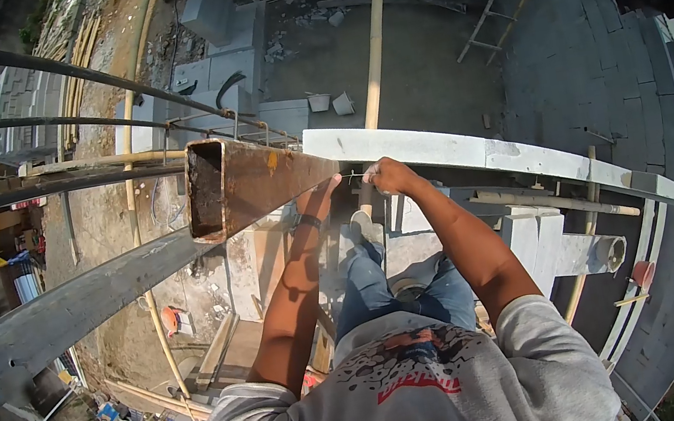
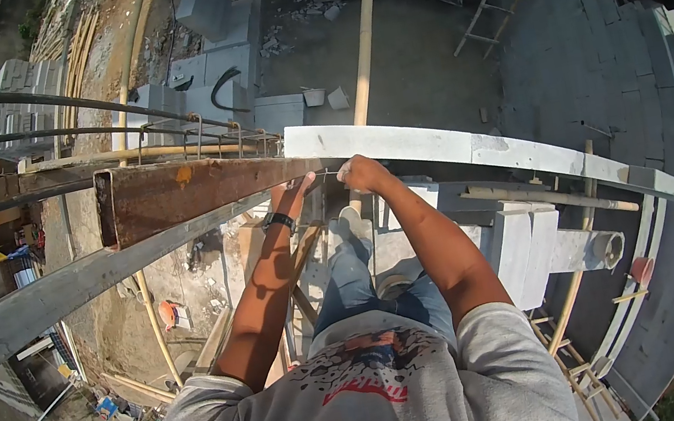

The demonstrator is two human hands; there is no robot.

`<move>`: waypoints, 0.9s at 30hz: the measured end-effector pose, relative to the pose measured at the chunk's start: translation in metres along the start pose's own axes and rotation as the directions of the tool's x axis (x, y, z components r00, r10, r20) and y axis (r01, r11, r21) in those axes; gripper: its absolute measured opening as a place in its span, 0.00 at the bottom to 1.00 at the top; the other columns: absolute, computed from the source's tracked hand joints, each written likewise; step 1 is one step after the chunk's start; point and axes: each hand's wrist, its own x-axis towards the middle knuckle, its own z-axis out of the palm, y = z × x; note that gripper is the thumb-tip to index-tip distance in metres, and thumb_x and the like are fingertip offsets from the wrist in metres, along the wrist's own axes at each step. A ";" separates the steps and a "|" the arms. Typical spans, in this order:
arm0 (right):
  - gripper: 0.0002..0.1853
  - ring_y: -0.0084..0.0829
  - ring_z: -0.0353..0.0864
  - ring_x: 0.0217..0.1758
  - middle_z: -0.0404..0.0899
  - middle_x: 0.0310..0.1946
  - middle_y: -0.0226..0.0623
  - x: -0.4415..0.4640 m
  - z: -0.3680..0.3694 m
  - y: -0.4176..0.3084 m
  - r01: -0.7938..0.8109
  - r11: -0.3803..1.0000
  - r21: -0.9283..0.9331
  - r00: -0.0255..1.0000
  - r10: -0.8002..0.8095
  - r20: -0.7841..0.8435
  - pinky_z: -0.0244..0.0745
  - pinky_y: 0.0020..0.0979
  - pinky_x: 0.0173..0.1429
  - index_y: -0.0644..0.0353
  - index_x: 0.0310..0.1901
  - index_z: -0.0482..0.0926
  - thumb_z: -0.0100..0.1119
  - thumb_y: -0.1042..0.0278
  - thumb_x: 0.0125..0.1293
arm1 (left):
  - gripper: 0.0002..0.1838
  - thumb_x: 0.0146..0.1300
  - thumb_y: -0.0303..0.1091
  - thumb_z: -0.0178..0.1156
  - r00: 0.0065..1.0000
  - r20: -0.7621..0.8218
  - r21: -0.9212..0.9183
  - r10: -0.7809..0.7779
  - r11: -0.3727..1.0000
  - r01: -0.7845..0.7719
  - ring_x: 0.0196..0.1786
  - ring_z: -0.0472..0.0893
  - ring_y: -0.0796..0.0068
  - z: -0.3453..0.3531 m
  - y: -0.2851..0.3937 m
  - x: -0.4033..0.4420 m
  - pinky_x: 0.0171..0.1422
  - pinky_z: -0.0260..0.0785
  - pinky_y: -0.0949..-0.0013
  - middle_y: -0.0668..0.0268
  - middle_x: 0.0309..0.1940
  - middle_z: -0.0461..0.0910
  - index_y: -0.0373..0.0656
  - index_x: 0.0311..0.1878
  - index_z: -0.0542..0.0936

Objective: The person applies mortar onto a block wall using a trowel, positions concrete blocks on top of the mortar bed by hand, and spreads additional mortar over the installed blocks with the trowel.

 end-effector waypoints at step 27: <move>0.18 0.44 0.72 0.69 0.76 0.62 0.37 0.097 -0.015 -0.156 0.445 0.332 -0.831 0.636 -0.771 0.033 0.59 0.49 0.78 0.48 0.58 0.80 0.58 0.63 0.66 | 0.15 0.64 0.24 0.53 0.933 -0.083 -0.701 -0.349 0.686 0.194 0.36 0.84 0.75 0.031 -0.054 0.054 0.39 0.76 0.69 0.63 0.38 0.85 0.35 0.51 0.83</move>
